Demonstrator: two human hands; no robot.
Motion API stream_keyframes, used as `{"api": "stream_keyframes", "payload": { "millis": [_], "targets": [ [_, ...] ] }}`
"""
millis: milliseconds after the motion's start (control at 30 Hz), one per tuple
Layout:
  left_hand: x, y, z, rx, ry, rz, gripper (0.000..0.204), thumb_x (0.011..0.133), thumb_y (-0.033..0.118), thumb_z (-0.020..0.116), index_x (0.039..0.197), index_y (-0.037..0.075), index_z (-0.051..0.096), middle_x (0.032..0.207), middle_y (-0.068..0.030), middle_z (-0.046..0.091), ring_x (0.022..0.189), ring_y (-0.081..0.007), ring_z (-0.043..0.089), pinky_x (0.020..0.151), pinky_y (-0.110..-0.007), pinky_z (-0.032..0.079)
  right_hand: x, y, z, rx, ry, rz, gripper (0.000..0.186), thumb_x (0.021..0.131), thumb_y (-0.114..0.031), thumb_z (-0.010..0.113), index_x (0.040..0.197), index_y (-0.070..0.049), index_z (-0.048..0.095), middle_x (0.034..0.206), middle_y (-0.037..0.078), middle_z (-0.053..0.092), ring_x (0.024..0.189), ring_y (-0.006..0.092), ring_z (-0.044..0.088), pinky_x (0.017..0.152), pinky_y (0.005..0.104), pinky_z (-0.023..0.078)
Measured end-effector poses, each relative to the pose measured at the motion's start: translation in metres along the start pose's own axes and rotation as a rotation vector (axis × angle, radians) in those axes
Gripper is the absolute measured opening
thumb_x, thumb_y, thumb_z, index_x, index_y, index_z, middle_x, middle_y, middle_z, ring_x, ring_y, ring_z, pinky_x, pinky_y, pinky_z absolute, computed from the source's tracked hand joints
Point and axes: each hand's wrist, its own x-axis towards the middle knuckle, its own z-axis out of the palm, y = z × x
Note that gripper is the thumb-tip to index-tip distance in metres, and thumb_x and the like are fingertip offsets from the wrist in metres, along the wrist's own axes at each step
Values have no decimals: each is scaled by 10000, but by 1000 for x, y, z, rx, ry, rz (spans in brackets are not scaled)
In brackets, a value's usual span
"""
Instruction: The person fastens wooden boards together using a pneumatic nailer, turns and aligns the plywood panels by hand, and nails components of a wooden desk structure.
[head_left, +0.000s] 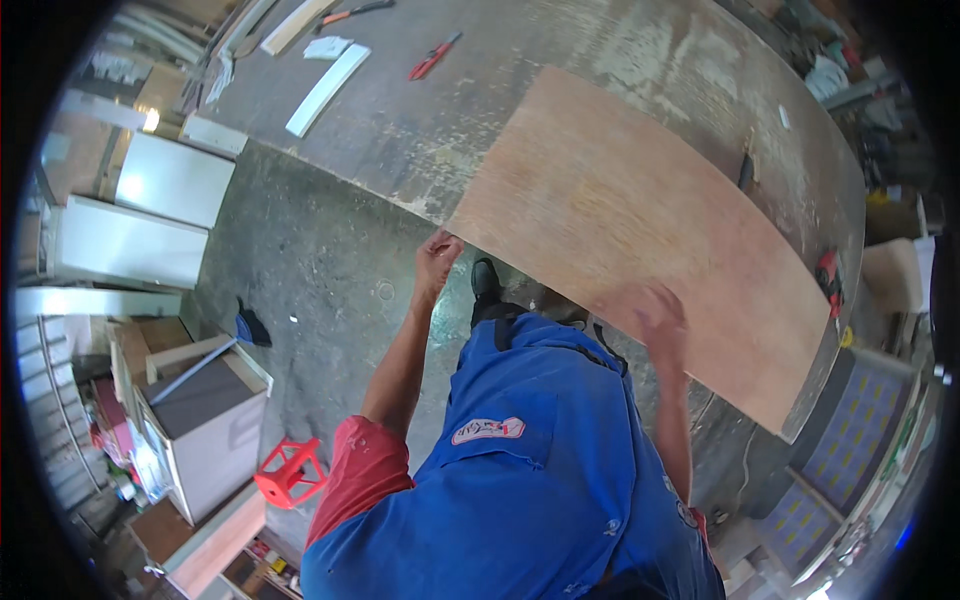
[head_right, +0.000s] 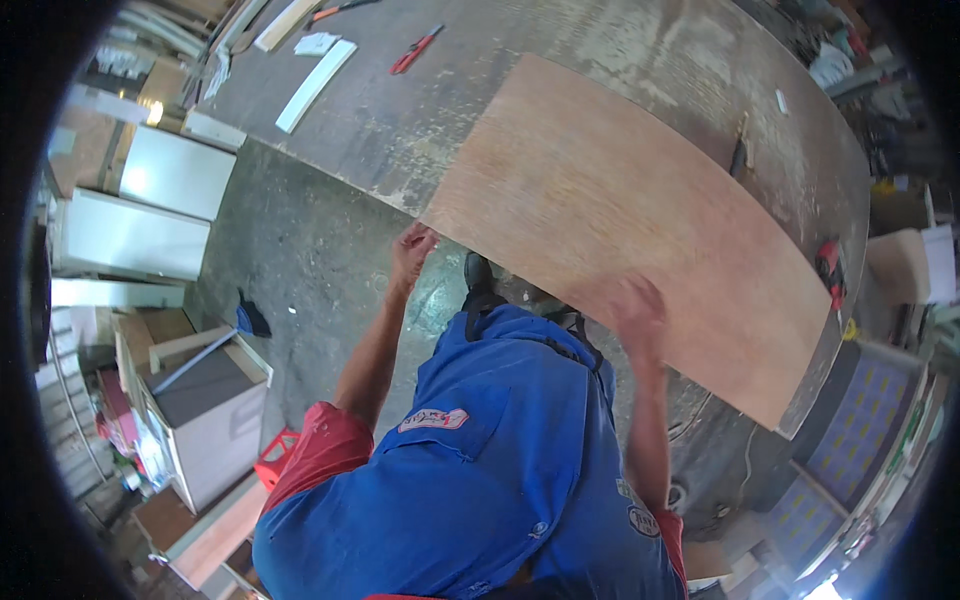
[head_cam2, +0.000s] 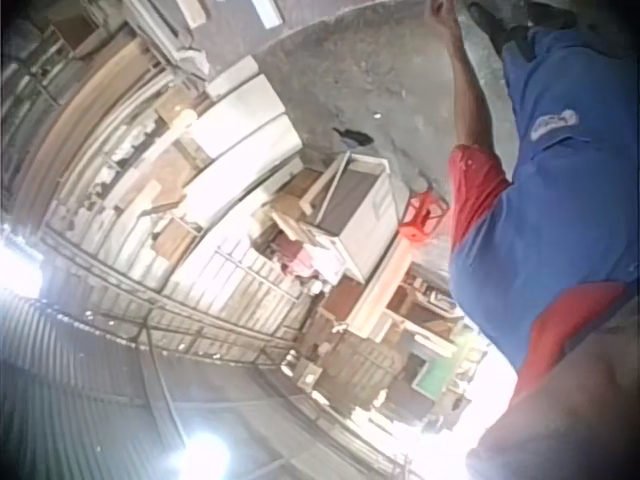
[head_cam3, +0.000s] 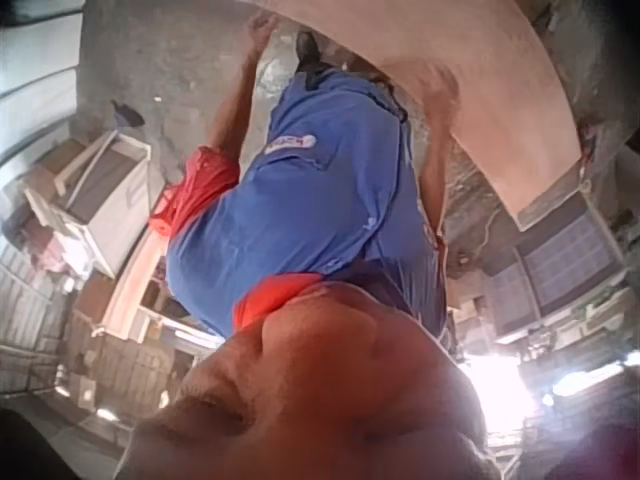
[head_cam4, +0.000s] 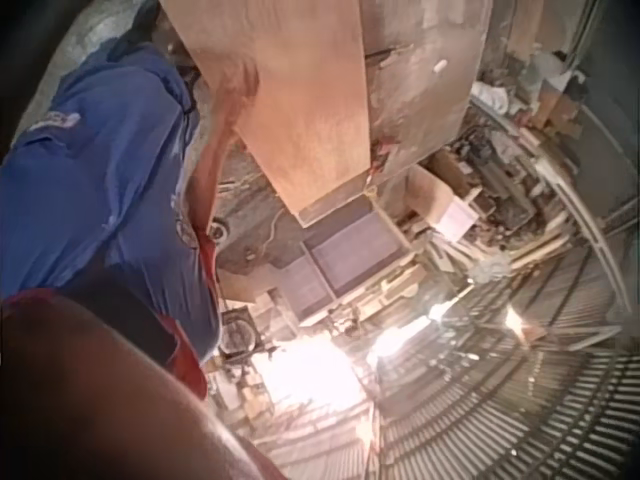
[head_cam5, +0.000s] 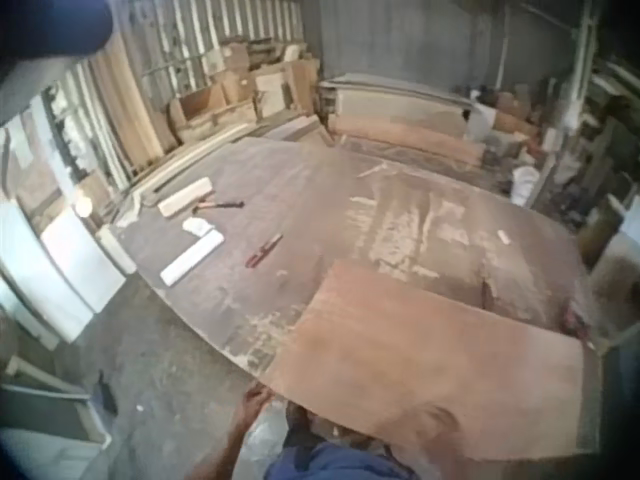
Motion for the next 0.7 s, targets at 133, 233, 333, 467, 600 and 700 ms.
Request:
{"api": "stream_keyframes", "payload": {
  "millis": [133, 233, 333, 467, 600, 700],
  "targets": [
    [6, -17, -16, -50, -107, 61, 401, 853, 53, 615, 1252, 15, 592, 916, 32, 626, 826, -42, 548, 762, -196, 448, 84, -112, 51, 129, -130, -303, 374, 765, -165, 717, 1114, -52, 645, 1212, 121, 601, 1192, 326, 513, 1039, 412, 391],
    [6, -25, -14, -164, -105, 51, 458, 848, 35, 620, 1301, 15, 559, 931, 39, 620, 816, -30, 534, 755, -185, 441, 138, -176, 80, 132, -197, -511, 438, 724, -146, 741, 1139, -58, 631, 1230, 123, 590, 1198, 332, 506, 1039, 416, 390],
    [-2, -17, -10, -147, -54, 26, 487, 843, 19, 635, 1321, 25, 544, 895, 53, 595, 760, -24, 514, 706, -174, 438, 174, -212, 107, 82, -283, -694, 480, 710, -160, 751, 1167, -100, 618, 1252, 99, 575, 1234, 330, 470, 1049, 425, 376],
    [-7, -11, -17, -68, -76, 57, 532, 858, 62, 639, 1372, 112, 513, 881, 53, 573, 730, -38, 502, 650, -192, 443, 202, -239, 121, -130, -492, -843, 525, 671, -206, 780, 1165, -153, 609, 1188, 38, 595, 1209, 302, 475, 1012, 416, 398],
    [-4, -5, -23, 141, -38, 189, 500, 831, 67, 660, 1319, 90, 555, 861, 18, 597, 697, -70, 540, 659, -213, 470, 213, -248, 124, -229, -628, -853, 533, 633, -251, 794, 1127, -149, 621, 1134, 7, 607, 1149, 275, 508, 960, 409, 427],
    [-4, -2, -9, -70, 103, 111, 417, 837, 88, 655, 1244, 62, 572, 884, -6, 591, 722, -105, 571, 680, -239, 488, 215, -247, 127, -199, -583, -870, 505, 630, -258, 794, 1095, -147, 631, 1119, 0, 612, 1117, 255, 521, 927, 407, 443]
  ]
}}
